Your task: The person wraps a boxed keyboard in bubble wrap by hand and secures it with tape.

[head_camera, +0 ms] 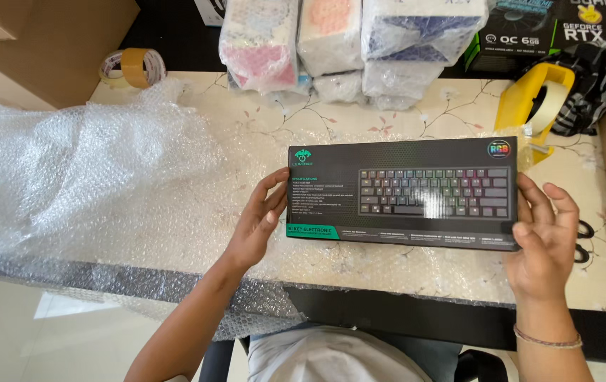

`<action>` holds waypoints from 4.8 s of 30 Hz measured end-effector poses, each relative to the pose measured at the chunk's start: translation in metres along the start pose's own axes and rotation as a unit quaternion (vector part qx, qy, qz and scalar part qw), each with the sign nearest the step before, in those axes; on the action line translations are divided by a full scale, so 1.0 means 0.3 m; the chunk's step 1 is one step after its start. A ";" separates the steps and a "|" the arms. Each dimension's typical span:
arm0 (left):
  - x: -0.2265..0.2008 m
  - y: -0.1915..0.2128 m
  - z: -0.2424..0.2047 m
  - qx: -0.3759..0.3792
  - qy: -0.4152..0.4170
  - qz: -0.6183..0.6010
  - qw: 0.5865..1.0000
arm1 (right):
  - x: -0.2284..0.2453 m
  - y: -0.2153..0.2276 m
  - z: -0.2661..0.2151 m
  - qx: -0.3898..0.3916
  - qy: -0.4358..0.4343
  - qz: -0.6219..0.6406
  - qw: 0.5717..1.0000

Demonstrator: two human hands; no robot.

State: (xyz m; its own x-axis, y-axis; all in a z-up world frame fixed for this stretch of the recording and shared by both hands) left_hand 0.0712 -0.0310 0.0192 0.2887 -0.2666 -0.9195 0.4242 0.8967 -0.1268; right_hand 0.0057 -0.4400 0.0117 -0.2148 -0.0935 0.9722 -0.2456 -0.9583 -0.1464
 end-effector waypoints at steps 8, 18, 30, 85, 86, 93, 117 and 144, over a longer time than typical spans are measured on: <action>0.092 0.035 -0.037 -0.025 0.061 0.000 0.998 | -0.134 -0.059 -0.018 0.052 -0.059 -0.126 0.989; 0.102 0.025 -0.014 0.001 0.203 0.145 0.968 | -0.172 -0.059 -0.032 0.047 -0.099 -0.206 0.972; 0.090 0.032 0.000 0.026 0.187 0.231 0.954 | -0.039 0.140 0.046 -0.110 -0.073 -0.553 0.823; 0.228 -0.608 0.267 0.320 -0.238 0.455 0.796 | -0.048 -0.108 0.031 0.001 -0.147 -0.469 0.871; 0.237 -0.651 0.288 0.320 -0.249 0.466 0.787 | -0.049 -0.106 0.026 -0.010 -0.096 -0.499 0.861; 0.292 -0.711 0.399 0.301 -0.277 0.502 0.761 | -0.015 -0.124 -0.058 -0.042 0.053 -0.532 0.844; 0.500 -0.654 0.637 0.166 -0.001 0.171 0.971 | 0.097 -0.187 -0.270 -0.138 0.170 -0.617 0.756; 0.308 -0.746 0.385 0.370 -0.139 0.490 0.777 | 0.114 -0.166 -0.182 0.045 -0.153 -0.407 0.900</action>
State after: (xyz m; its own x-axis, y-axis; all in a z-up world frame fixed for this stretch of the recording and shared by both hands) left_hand 0.1021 -0.2971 0.0056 0.9151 0.2583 -0.3096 0.2299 0.2965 0.9269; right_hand -0.0409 -0.3806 0.0423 0.2745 0.5920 0.7577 -0.1242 -0.7596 0.6385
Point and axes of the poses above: each hand's wrist, its own z-axis towards the middle knuckle, its own y-axis out of the back of the hand, x = y × z, the point moved 8 cm from there along z, towards the middle knuckle, and after that the axes turned 8 degrees about -y, right-handed, at the moved point
